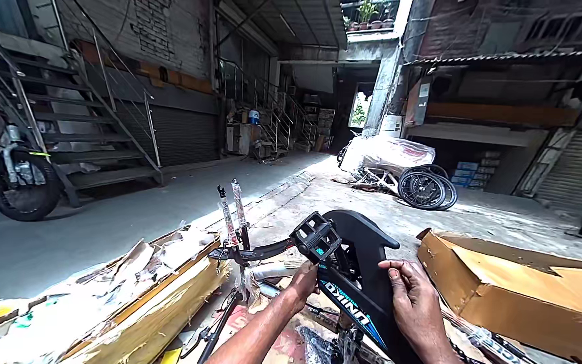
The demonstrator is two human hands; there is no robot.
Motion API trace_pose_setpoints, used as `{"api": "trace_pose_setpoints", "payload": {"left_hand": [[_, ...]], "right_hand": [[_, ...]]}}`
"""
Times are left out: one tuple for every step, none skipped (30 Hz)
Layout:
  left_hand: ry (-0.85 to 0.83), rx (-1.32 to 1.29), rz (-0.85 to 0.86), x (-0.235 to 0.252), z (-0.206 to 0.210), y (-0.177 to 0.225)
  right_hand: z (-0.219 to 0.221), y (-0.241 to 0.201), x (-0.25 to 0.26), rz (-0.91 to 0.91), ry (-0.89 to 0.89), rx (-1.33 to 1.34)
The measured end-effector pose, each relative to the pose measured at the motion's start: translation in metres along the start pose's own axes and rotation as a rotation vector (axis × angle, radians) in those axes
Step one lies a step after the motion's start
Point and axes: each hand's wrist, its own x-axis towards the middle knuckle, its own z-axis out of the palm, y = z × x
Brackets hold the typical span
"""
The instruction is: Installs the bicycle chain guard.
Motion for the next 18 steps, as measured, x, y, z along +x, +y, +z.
{"api": "trace_pose_setpoints", "payload": {"left_hand": [[-0.039,0.006,-0.024,-0.003,-0.004,-0.003],[-0.057,0.013,-0.039,-0.005,-0.007,-0.005],[-0.073,0.043,-0.043,-0.004,-0.010,-0.008],[-0.098,0.098,-0.031,-0.003,-0.014,-0.010],[-0.123,0.168,-0.011,-0.002,-0.018,-0.012],[-0.147,0.232,0.010,-0.002,-0.021,-0.014],[-0.167,0.272,0.022,-0.003,-0.023,-0.016],[-0.174,0.292,0.023,-0.003,-0.024,-0.017],[-0.175,0.290,0.016,-0.004,-0.024,-0.018],[-0.169,0.259,0.010,-0.005,-0.024,-0.019],[-0.162,0.221,0.007,-0.006,-0.023,-0.019],[-0.159,0.187,0.002,-0.008,-0.023,-0.017],[-0.158,0.148,-0.012,-0.009,-0.024,-0.014],[-0.156,0.118,-0.031,-0.011,-0.026,-0.010],[-0.148,0.093,-0.045,-0.012,-0.029,-0.008],[-0.144,0.099,-0.040,-0.011,-0.033,-0.006],[-0.141,0.137,-0.018,-0.010,-0.037,-0.005],[-0.132,0.200,0.013,-0.010,-0.038,-0.005]], "right_hand": [[0.000,0.005,-0.009,-0.005,-0.006,-0.008],[0.001,0.011,-0.017,-0.009,-0.012,-0.021],[0.001,0.019,-0.025,-0.012,-0.012,-0.036],[0.000,0.027,-0.030,-0.003,-0.009,-0.045],[-0.002,0.034,-0.035,0.018,-0.005,-0.043],[-0.003,0.040,-0.037,0.040,0.003,-0.028],[-0.004,0.044,-0.039,0.054,0.015,-0.003],[-0.003,0.045,-0.039,0.053,0.030,0.019],[-0.002,0.044,-0.038,0.046,0.046,0.029],[-0.001,0.040,-0.036,0.038,0.057,0.027],[0.000,0.036,-0.033,0.031,0.065,0.013],[0.001,0.032,-0.031,0.027,0.066,-0.013],[0.001,0.030,-0.028,0.026,0.057,-0.042],[-0.001,0.028,-0.026,0.028,0.033,-0.074],[-0.002,0.028,-0.024,0.025,0.010,-0.105],[-0.004,0.029,-0.022,0.019,-0.007,-0.126],[-0.006,0.029,-0.021,0.014,-0.020,-0.142],[-0.007,0.029,-0.020,0.010,-0.024,-0.146]]}}
